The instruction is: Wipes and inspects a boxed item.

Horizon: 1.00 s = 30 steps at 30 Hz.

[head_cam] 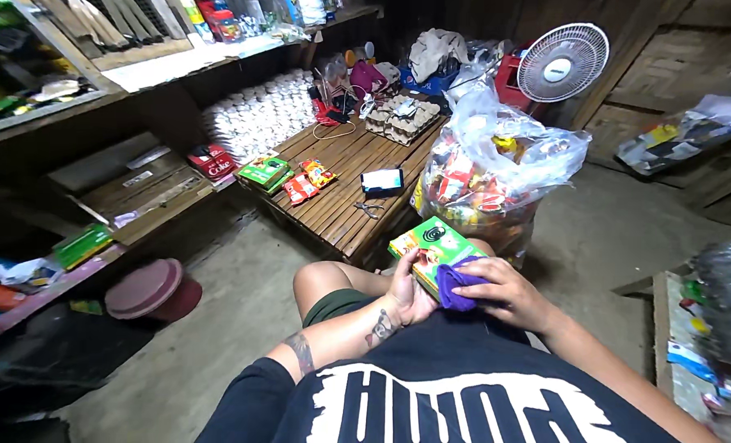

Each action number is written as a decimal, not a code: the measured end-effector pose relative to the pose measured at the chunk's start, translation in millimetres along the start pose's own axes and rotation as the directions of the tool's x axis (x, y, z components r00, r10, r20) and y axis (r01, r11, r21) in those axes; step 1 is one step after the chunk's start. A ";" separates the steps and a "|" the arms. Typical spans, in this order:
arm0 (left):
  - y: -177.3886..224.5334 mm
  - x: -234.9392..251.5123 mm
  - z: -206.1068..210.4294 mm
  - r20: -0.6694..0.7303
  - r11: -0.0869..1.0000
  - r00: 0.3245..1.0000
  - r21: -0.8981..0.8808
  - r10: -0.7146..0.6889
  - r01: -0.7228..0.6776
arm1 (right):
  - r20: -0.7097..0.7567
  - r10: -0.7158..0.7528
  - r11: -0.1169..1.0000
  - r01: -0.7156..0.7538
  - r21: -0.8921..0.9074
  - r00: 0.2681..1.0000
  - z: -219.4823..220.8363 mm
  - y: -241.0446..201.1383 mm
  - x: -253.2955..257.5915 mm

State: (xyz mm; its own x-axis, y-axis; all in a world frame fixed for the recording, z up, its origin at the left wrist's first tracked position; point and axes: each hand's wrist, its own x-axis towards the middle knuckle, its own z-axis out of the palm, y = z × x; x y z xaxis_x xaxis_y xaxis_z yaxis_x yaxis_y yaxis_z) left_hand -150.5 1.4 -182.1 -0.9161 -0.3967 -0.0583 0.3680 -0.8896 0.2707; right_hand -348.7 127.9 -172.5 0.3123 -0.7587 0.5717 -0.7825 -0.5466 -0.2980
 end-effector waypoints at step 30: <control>-1.2 -9.2 -5.0 0.121 0.959 0.989 0.279 -0.085 0.048 | -0.157 0.419 0.900 -0.385 0.206 0.894 -21.2 16.5 -17.1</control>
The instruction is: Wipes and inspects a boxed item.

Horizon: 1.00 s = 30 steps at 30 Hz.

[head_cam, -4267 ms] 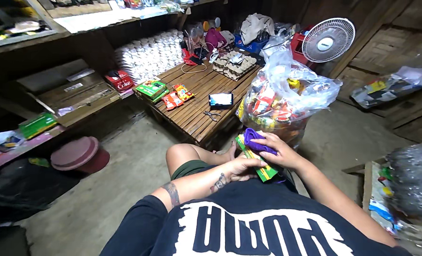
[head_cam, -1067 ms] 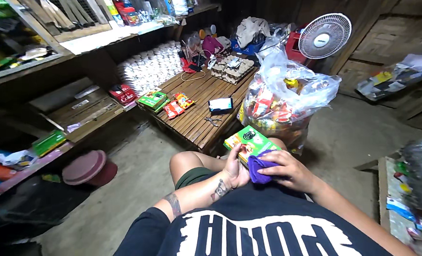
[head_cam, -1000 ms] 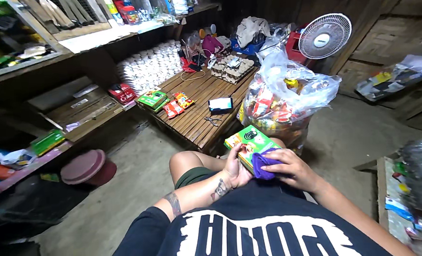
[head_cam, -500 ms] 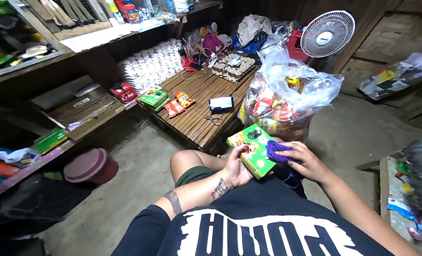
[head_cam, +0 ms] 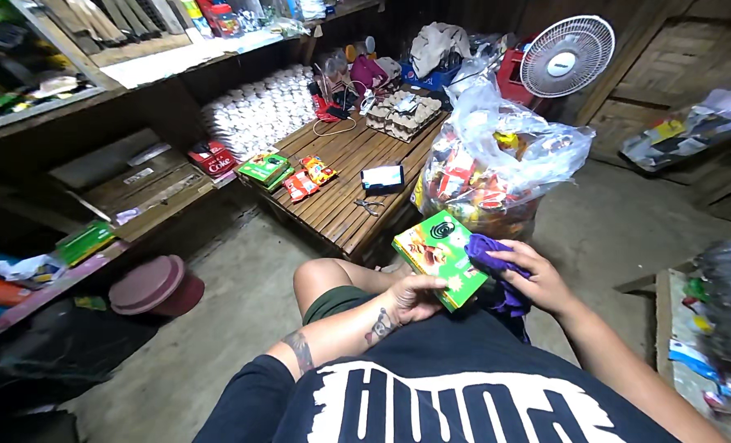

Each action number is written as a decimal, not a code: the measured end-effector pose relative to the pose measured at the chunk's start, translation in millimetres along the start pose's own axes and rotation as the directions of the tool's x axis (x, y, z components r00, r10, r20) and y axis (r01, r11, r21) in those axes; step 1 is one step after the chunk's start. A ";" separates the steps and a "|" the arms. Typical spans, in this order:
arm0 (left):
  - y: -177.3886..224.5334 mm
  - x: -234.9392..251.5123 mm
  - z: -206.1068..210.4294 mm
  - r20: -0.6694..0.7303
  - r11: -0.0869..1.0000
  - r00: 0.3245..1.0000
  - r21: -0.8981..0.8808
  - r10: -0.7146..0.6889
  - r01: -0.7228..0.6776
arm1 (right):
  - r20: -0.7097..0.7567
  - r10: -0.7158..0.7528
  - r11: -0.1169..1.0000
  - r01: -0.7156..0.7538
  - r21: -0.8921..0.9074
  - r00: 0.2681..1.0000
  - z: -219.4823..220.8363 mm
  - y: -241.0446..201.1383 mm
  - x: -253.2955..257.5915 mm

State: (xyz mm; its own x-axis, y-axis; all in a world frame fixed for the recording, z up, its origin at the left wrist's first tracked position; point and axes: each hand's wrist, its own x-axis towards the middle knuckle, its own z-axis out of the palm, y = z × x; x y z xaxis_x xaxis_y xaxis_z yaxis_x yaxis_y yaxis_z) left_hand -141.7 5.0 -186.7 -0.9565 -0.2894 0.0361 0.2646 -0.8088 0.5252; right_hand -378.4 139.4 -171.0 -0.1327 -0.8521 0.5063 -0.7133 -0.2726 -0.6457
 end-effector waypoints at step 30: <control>-1.4 -2.0 1.8 0.073 0.936 0.992 0.345 -0.107 0.075 | 0.031 -0.119 0.970 0.123 -0.208 0.992 34.8 -16.1 28.8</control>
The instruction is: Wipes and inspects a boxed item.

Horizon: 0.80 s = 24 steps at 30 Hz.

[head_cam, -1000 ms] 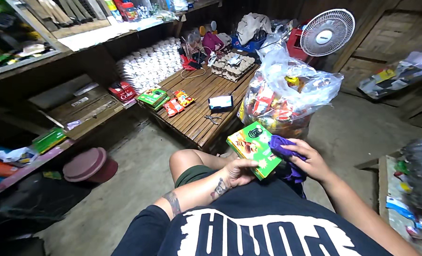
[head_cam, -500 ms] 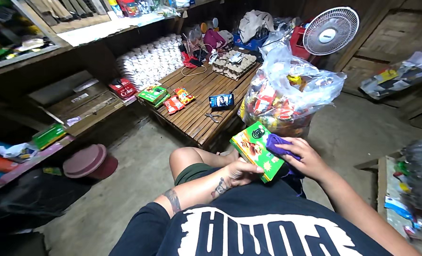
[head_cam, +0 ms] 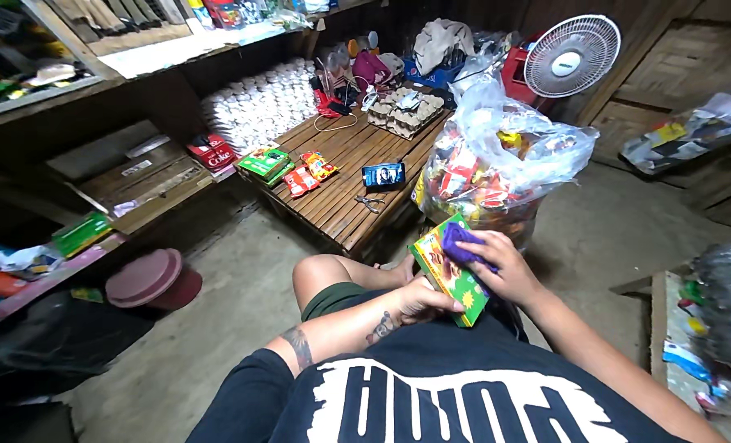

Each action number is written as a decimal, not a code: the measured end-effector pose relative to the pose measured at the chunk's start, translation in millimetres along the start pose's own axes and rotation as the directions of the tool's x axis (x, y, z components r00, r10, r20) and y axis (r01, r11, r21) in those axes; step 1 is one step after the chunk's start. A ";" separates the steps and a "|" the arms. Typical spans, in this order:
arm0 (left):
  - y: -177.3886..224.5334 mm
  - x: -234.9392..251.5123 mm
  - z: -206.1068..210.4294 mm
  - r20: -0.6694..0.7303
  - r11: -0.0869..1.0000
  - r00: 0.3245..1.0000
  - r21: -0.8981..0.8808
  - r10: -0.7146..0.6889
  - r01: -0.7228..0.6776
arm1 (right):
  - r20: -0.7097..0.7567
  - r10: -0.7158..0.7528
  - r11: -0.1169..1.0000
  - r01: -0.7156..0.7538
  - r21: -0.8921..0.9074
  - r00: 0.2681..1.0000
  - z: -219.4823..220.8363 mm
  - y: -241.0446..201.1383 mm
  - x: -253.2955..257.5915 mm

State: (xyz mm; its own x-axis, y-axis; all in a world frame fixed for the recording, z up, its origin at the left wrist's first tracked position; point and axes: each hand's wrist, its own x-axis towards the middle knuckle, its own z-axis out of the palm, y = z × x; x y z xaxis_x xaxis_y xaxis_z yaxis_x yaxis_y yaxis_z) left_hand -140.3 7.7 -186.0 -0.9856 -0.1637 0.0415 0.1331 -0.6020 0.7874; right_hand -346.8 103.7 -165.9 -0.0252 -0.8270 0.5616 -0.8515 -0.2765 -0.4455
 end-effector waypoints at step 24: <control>6.0 -4.5 -1.2 0.012 0.989 0.997 0.128 -0.077 0.074 | -0.107 -0.170 0.985 0.165 -0.047 0.980 28.6 -31.3 29.3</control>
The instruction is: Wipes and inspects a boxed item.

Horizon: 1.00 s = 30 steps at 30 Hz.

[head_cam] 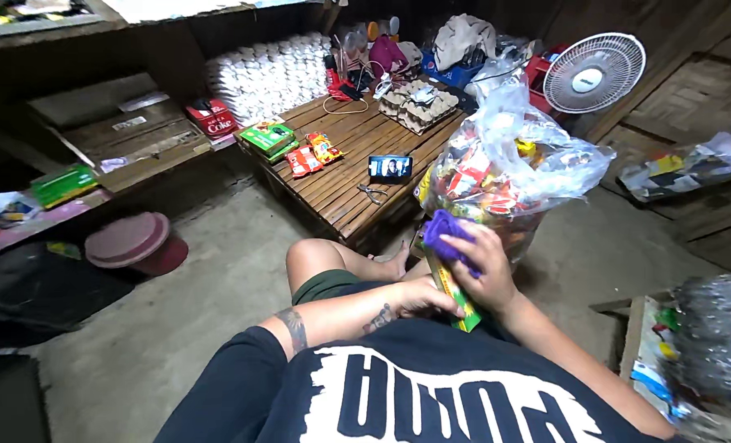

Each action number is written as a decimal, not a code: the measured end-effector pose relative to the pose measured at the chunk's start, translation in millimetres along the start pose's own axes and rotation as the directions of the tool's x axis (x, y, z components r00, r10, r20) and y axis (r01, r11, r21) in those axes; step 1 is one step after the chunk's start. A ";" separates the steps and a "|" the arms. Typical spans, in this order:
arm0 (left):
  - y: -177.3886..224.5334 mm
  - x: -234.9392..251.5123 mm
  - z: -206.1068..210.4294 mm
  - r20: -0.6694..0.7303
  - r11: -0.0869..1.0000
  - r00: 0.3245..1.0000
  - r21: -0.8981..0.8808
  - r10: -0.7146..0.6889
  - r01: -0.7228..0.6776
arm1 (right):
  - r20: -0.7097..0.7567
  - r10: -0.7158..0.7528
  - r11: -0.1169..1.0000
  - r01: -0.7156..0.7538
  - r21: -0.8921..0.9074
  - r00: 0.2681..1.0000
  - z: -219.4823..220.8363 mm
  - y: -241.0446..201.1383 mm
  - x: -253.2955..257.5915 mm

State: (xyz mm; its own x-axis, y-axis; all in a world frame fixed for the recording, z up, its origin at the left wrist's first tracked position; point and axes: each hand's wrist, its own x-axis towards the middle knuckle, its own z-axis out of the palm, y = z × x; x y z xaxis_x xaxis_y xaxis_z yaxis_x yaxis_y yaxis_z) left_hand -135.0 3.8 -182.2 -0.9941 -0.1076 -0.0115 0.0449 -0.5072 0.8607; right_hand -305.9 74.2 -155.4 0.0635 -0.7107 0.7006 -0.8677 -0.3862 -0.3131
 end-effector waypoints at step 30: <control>0.8 1.6 7.1 -0.014 0.989 1.000 -0.150 -0.015 0.013 | 0.321 0.633 0.745 -0.667 -0.005 0.704 -17.1 50.4 8.0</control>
State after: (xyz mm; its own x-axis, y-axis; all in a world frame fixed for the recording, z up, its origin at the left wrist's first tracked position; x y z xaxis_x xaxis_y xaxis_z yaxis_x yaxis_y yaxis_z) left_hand -137.3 9.3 -178.0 -0.9932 -0.1121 -0.0319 0.0463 -0.6311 0.7743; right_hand -357.5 59.1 -154.7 -0.3465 -0.9338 0.0896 -0.6914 0.1896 -0.6972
